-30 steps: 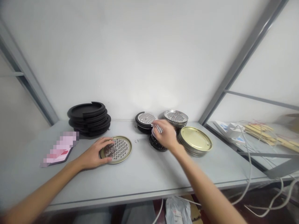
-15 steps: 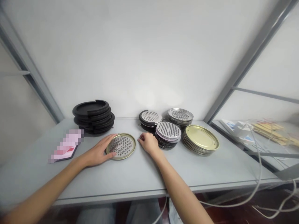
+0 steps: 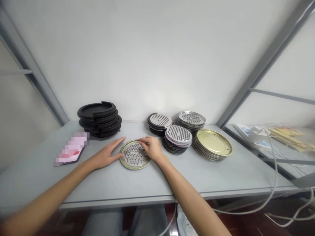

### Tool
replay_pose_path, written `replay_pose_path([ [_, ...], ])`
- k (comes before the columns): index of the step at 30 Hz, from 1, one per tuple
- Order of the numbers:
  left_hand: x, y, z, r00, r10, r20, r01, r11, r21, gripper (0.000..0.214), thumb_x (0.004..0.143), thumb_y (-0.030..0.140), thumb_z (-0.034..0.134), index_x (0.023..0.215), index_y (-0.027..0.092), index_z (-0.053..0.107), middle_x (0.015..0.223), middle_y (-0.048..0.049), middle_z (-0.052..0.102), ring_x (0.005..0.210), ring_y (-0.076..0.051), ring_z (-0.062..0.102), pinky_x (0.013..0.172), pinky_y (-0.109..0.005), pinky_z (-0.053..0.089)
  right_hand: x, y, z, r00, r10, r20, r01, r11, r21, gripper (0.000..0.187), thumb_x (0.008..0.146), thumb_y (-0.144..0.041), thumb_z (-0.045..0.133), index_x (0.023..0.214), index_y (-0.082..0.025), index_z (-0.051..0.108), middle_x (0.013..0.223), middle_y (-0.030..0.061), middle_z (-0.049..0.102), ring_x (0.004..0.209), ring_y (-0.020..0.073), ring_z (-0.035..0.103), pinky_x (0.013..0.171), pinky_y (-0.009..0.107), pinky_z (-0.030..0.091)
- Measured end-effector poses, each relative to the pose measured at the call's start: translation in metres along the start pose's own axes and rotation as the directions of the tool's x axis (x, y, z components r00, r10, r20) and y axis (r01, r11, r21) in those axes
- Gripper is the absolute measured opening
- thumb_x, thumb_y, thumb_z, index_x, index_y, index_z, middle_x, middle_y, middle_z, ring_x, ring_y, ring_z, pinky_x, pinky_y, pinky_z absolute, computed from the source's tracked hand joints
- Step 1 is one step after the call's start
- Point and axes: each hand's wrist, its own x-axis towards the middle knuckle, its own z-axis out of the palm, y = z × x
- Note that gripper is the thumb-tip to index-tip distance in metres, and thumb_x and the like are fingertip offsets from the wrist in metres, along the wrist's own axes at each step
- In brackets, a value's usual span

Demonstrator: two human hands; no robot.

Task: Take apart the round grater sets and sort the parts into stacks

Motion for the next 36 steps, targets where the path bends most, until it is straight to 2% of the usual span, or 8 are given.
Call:
replay_pose_path([
  [3,0.003,-0.005,0.003,0.993,-0.012,-0.121,0.017,0.999,0.033,0.047,0.097,0.043,0.044,0.139,0.022,0.044,0.139,-0.0095,0.051,0.129,-0.025,0.048,0.11,-0.042,0.037,0.0,0.004,0.003,0.997,0.036,-0.062,-0.037,0.999,-0.006,0.021,0.087,-0.031,0.058,0.097,-0.02,0.074,0.083,0.0052,0.071,0.073,0.0171,0.063,0.07,0.027,0.046],
  [5,0.003,-0.005,0.003,0.992,0.006,-0.125,-0.001,0.999,0.04,0.045,0.096,0.045,0.045,0.134,0.021,0.05,0.135,-0.0098,0.054,0.126,-0.026,0.05,0.109,-0.043,0.038,0.001,0.009,0.002,0.991,0.087,-0.103,-0.086,0.996,0.016,0.023,0.085,-0.031,0.061,0.101,-0.019,0.073,0.078,0.0036,0.07,0.071,0.0171,0.063,0.071,0.027,0.046],
  [11,-0.004,-0.002,0.003,0.997,0.054,0.047,-0.057,0.996,0.063,0.081,0.078,0.056,0.068,0.145,0.022,0.038,0.148,-0.0127,0.042,0.134,-0.034,0.041,0.11,-0.049,0.036,0.002,0.019,0.0,0.985,0.146,-0.088,-0.144,0.989,0.025,0.016,0.082,-0.031,0.063,0.08,-0.02,0.074,0.071,0.0022,0.07,0.067,0.0165,0.062,0.068,0.027,0.046],
  [16,-0.003,-0.004,0.005,0.998,0.041,0.041,-0.043,0.997,0.057,0.079,0.078,0.057,0.068,0.144,0.023,0.039,0.147,-0.0117,0.043,0.134,-0.033,0.041,0.111,-0.048,0.036,0.003,0.023,0.001,0.981,0.16,-0.11,-0.164,0.986,-0.029,0.016,0.08,-0.032,0.064,0.08,-0.02,0.075,0.073,0.0034,0.07,0.067,0.0168,0.062,0.067,0.027,0.046],
  [22,-0.002,-0.001,0.004,0.997,0.034,0.067,-0.038,0.998,0.055,0.076,0.081,0.057,0.065,0.143,0.023,0.04,0.148,-0.0112,0.041,0.137,-0.033,0.035,0.113,-0.05,0.032,0.005,0.024,-0.002,0.984,0.177,-0.016,-0.177,0.984,-0.001,0.014,0.08,-0.028,0.063,0.08,-0.018,0.073,0.064,0.0009,0.067,0.061,0.0143,0.058,0.063,0.025,0.044],
  [28,-0.002,0.004,0.0,0.997,0.061,0.056,-0.063,0.997,0.037,0.084,0.081,0.057,0.065,0.149,0.025,0.027,0.149,-0.0105,0.04,0.135,-0.032,0.039,0.111,-0.047,0.035,0.004,0.022,-0.002,0.985,0.171,-0.017,-0.171,0.985,-0.026,0.011,0.077,-0.025,0.064,0.077,-0.019,0.073,0.069,0.0017,0.069,0.064,0.0145,0.06,0.063,0.024,0.043],
  [32,-0.002,0.004,0.0,0.997,0.067,0.048,-0.069,0.997,0.034,0.083,0.081,0.057,0.065,0.148,0.025,0.029,0.148,-0.0099,0.041,0.134,-0.032,0.04,0.111,-0.045,0.036,0.004,0.023,-0.001,0.983,0.181,0.02,-0.181,0.983,-0.006,0.012,0.078,-0.025,0.062,0.076,-0.019,0.072,0.066,0.0005,0.068,0.061,0.0137,0.059,0.063,0.024,0.043],
  [36,-0.002,0.002,0.002,0.997,0.061,0.054,-0.062,0.998,0.029,0.081,0.081,0.056,0.064,0.148,0.025,0.03,0.148,-0.0098,0.041,0.134,-0.032,0.039,0.111,-0.045,0.034,0.004,0.024,0.0,0.982,0.187,0.025,-0.184,0.98,-0.074,0.01,0.077,-0.021,0.061,0.076,-0.019,0.071,0.068,0.0,0.069,0.062,0.0133,0.06,0.061,0.023,0.041],
])
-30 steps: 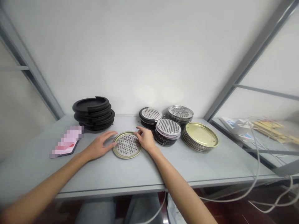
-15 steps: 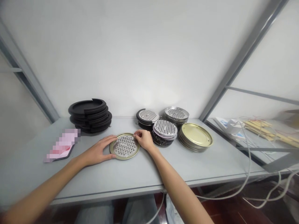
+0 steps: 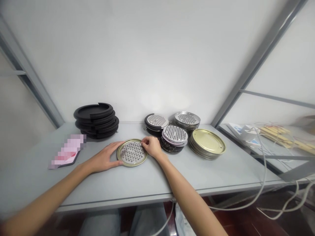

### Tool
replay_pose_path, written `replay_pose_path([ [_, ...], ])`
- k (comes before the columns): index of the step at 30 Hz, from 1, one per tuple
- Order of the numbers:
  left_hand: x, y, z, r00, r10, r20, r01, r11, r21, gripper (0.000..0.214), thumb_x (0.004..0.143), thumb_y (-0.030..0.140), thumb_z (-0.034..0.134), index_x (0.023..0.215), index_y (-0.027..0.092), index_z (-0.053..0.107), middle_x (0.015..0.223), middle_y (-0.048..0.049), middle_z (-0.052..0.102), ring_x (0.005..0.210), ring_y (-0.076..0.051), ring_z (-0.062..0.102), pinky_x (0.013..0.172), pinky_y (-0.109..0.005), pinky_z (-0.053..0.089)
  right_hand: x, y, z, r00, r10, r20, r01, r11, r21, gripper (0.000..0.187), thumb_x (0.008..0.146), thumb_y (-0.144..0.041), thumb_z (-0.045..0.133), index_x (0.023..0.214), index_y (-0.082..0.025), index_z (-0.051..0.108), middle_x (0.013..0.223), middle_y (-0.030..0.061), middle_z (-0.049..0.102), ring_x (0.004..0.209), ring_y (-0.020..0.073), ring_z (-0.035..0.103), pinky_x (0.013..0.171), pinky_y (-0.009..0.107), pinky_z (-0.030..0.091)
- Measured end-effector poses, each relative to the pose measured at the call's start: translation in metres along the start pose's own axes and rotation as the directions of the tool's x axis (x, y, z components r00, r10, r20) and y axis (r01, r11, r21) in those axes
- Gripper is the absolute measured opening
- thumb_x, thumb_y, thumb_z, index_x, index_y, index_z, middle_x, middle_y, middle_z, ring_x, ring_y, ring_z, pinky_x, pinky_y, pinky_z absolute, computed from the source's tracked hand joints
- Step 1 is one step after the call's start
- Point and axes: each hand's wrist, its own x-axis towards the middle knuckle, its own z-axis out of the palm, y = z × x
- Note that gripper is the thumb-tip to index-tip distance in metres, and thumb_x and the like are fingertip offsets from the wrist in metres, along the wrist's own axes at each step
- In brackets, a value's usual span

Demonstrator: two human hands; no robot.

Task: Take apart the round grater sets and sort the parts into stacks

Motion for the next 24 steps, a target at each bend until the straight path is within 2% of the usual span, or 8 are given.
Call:
replay_pose_path([
  [4,0.0,-0.001,0.001,0.999,-0.044,0.026,0.044,0.999,0.002,0.084,0.08,0.058,0.065,0.148,0.025,0.03,0.148,-0.0104,0.04,0.135,-0.033,0.038,0.112,-0.045,0.033,0.0,-0.001,0.002,1.0,-0.027,0.003,0.027,0.995,-0.098,0.009,0.078,-0.018,0.06,0.078,-0.018,0.069,0.072,0.0007,0.069,0.065,0.0132,0.06,0.06,0.022,0.039],
  [8,0.001,-0.001,0.001,0.996,-0.076,0.046,0.075,0.997,0.014,0.086,0.079,0.061,0.064,0.148,0.025,0.029,0.148,-0.0106,0.04,0.135,-0.033,0.036,0.112,-0.046,0.032,0.0,-0.002,0.003,0.999,-0.047,0.016,0.048,0.991,-0.127,0.01,0.08,-0.017,0.058,0.079,-0.018,0.067,0.073,0.0023,0.069,0.066,0.014,0.06,0.062,0.023,0.038],
  [17,0.001,-0.011,0.007,0.998,-0.065,0.023,0.064,0.997,0.033,0.084,0.078,0.062,0.065,0.146,0.025,0.033,0.147,-0.0098,0.042,0.135,-0.033,0.038,0.112,-0.046,0.033,0.0,-0.006,0.002,0.999,-0.051,0.019,0.053,0.981,-0.188,0.011,0.083,-0.016,0.056,0.082,-0.017,0.067,0.079,0.0057,0.07,0.072,0.0163,0.061,0.065,0.025,0.037],
  [24,0.001,-0.009,0.006,0.997,-0.076,0.025,0.076,0.996,0.036,0.085,0.078,0.064,0.064,0.146,0.023,0.034,0.147,-0.0103,0.043,0.135,-0.032,0.039,0.112,-0.045,0.033,-0.001,-0.006,0.003,0.999,-0.037,0.01,0.038,0.977,-0.209,0.011,0.083,-0.016,0.056,0.082,-0.016,0.067,0.081,0.0065,0.07,0.074,0.017,0.061,0.067,0.025,0.039],
])
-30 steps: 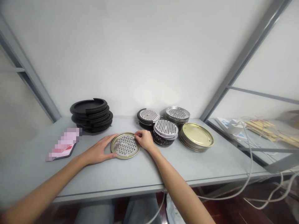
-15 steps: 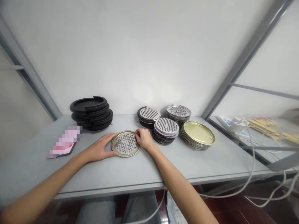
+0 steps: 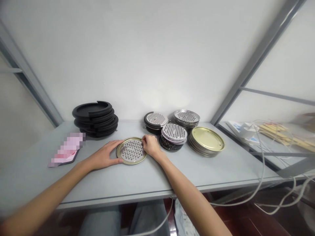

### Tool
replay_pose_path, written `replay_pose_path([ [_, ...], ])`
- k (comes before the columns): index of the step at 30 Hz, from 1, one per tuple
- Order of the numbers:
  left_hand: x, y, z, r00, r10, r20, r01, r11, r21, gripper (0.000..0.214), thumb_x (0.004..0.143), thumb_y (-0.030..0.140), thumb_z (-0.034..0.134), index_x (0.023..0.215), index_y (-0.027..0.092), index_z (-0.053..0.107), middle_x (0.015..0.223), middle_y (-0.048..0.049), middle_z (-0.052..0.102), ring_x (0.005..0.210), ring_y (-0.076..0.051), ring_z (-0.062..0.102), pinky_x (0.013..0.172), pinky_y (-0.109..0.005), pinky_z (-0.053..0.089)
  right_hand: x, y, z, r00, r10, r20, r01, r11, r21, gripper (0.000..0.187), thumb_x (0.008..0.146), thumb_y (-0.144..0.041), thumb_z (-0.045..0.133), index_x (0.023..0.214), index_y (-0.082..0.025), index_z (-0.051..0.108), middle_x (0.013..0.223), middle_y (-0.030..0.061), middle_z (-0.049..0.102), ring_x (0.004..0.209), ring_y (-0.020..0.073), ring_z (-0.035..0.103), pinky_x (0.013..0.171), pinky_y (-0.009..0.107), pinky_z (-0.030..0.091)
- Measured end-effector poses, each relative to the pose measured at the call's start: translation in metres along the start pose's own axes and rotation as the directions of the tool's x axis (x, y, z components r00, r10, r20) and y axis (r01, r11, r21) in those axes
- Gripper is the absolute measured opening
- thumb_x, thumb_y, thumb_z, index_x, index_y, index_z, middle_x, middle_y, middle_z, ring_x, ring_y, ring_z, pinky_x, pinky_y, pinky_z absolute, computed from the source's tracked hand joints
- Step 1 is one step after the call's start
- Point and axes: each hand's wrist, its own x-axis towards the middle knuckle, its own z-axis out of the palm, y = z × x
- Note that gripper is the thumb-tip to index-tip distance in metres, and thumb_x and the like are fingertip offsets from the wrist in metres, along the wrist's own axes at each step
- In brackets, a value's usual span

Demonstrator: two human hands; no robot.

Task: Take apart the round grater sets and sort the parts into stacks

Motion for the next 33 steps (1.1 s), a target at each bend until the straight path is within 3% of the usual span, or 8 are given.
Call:
replay_pose_path([
  [15,-0.0008,0.0037,-0.0022,1.0,-0.01,-0.001,0.01,1.0,-0.007,0.084,0.076,0.064,0.064,0.145,0.024,0.037,0.146,-0.0096,0.044,0.134,-0.033,0.039,0.112,-0.045,0.034,-0.0019,0.0006,0.0013,0.997,0.025,-0.079,-0.024,1.0,0.02,0.011,0.082,-0.015,0.057,0.08,-0.016,0.068,0.076,0.0047,0.067,0.071,0.016,0.059,0.066,0.025,0.039],
  [22,-0.0016,0.0035,-0.0054,1.0,-0.02,0.01,0.02,1.0,-0.01,0.082,0.078,0.063,0.063,0.145,0.025,0.036,0.147,-0.0093,0.041,0.134,-0.031,0.039,0.112,-0.044,0.034,-0.0037,0.0056,0.0008,0.976,0.09,-0.2,-0.085,0.996,0.035,0.014,0.087,-0.021,0.056,0.084,-0.017,0.069,0.078,0.0042,0.064,0.069,0.0149,0.057,0.066,0.025,0.039],
  [28,-0.0023,0.0006,-0.0063,1.0,0.008,-0.012,-0.008,1.0,0.015,0.074,0.08,0.06,0.063,0.142,0.024,0.042,0.148,-0.0094,0.041,0.135,-0.032,0.038,0.113,-0.047,0.033,-0.0071,0.0027,-0.0037,0.969,0.211,-0.128,-0.224,0.97,-0.092,0.021,0.089,-0.024,0.052,0.087,-0.019,0.072,0.088,0.0091,0.066,0.077,0.0188,0.06,0.062,0.027,0.037],
  [33,-0.0053,-0.0003,-0.0073,0.999,0.039,-0.03,-0.037,0.998,0.048,0.066,0.085,0.051,0.061,0.142,0.024,0.043,0.149,-0.0098,0.04,0.138,-0.033,0.034,0.114,-0.049,0.031,-0.0079,-0.0017,-0.0045,0.98,0.151,-0.129,-0.161,0.984,-0.073,0.025,0.092,-0.022,0.048,0.1,-0.02,0.071,0.106,0.0097,0.066,0.089,0.02,0.062,0.067,0.027,0.042],
])
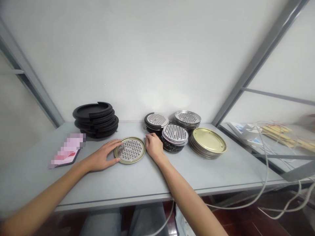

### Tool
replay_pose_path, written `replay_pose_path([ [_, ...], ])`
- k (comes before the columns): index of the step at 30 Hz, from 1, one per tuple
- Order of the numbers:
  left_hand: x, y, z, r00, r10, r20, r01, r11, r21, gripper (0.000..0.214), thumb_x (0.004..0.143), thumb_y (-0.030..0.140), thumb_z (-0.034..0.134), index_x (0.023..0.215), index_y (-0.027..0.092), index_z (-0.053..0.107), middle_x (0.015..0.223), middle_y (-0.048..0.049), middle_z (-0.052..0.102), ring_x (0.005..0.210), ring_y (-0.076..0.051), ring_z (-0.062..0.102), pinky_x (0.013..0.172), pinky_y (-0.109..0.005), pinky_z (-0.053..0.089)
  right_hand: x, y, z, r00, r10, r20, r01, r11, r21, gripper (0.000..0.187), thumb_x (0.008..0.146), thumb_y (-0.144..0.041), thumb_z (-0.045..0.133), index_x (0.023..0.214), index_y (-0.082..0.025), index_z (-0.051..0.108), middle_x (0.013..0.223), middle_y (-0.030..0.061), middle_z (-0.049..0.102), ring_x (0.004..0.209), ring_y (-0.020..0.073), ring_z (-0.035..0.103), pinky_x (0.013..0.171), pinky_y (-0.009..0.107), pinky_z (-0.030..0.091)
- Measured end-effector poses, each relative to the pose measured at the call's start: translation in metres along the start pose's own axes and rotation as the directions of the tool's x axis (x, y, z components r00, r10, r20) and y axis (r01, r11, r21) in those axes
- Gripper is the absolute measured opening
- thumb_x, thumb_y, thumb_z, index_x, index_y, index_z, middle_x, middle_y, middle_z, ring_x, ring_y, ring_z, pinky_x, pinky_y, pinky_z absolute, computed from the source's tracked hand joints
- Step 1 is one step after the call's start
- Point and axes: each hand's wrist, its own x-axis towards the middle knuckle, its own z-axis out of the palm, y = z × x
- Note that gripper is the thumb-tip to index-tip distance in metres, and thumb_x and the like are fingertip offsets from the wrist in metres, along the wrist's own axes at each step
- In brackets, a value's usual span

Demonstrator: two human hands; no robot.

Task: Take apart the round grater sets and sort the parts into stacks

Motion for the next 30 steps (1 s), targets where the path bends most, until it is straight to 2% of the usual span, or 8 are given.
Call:
replay_pose_path([
  [2,0.0,0.0,0.0,1.0,-0.001,0.015,0.001,1.0,-0.002,0.064,0.088,0.046,0.058,0.145,0.024,0.038,0.152,-0.0089,0.036,0.14,-0.032,0.031,0.115,-0.048,0.029,0.001,0.0,0.001,0.998,-0.058,-0.027,0.06,0.995,0.083,0.025,0.091,-0.022,0.049,0.105,-0.02,0.069,0.109,0.0086,0.065,0.09,0.0188,0.062,0.073,0.027,0.044],
  [5,0.001,-0.001,0.001,0.998,-0.043,0.035,0.043,0.999,0.007,0.061,0.092,0.04,0.051,0.148,0.027,0.031,0.156,-0.0066,0.029,0.143,-0.03,0.026,0.116,-0.048,0.027,0.004,0.002,0.002,0.987,-0.163,-0.008,0.161,0.967,0.198,0.022,0.09,-0.021,0.051,0.101,-0.019,0.07,0.102,0.0075,0.066,0.087,0.0173,0.062,0.08,0.028,0.046],
  [9,0.004,-0.002,0.003,0.997,-0.073,0.018,0.073,0.997,0.002,0.057,0.095,0.031,0.043,0.15,0.025,0.029,0.155,-0.0042,0.032,0.144,-0.027,0.025,0.117,-0.047,0.024,0.007,0.006,0.004,0.964,-0.263,0.028,0.246,0.932,0.268,0.018,0.085,-0.017,0.057,0.095,-0.02,0.073,0.103,0.0068,0.066,0.098,0.0196,0.059,0.09,0.032,0.043],
  [15,0.007,-0.007,0.005,0.999,-0.035,0.031,0.036,0.999,-0.021,0.056,0.095,0.019,0.035,0.15,0.024,0.028,0.156,-0.0011,0.029,0.144,-0.021,0.024,0.119,-0.043,0.021,0.007,0.005,0.003,0.956,-0.286,0.071,0.252,0.918,0.306,0.011,0.081,-0.017,0.064,0.085,-0.019,0.074,0.102,0.0074,0.065,0.097,0.0195,0.059,0.092,0.034,0.042],
  [21,0.007,-0.01,0.006,1.0,-0.016,0.013,0.016,0.999,-0.034,0.058,0.093,0.013,0.031,0.15,0.025,0.028,0.154,0.0008,0.032,0.143,-0.019,0.026,0.119,-0.041,0.023,0.007,0.001,0.002,0.945,-0.306,0.117,0.256,0.913,0.318,0.009,0.079,-0.016,0.066,0.082,-0.018,0.074,0.104,0.0086,0.064,0.098,0.0201,0.059,0.094,0.036,0.042],
  [27,0.006,-0.01,0.006,1.0,-0.02,-0.019,0.019,0.998,-0.063,0.059,0.092,0.013,0.035,0.15,0.024,0.029,0.154,-0.0005,0.034,0.14,-0.021,0.034,0.117,-0.04,0.028,0.007,-0.001,0.004,0.934,-0.33,0.136,0.275,0.908,0.315,0.01,0.078,-0.016,0.067,0.083,-0.02,0.074,0.106,0.0076,0.065,0.1,0.0206,0.058,0.096,0.037,0.04],
  [30,0.006,-0.012,0.008,1.0,-0.015,-0.014,0.014,0.998,-0.068,0.059,0.094,0.016,0.035,0.151,0.023,0.024,0.155,-0.0016,0.029,0.141,-0.02,0.031,0.118,-0.039,0.025,0.007,-0.001,0.005,0.929,-0.338,0.151,0.275,0.903,0.331,0.007,0.077,-0.017,0.068,0.079,-0.02,0.074,0.106,0.0072,0.065,0.101,0.0207,0.058,0.096,0.037,0.04],
])
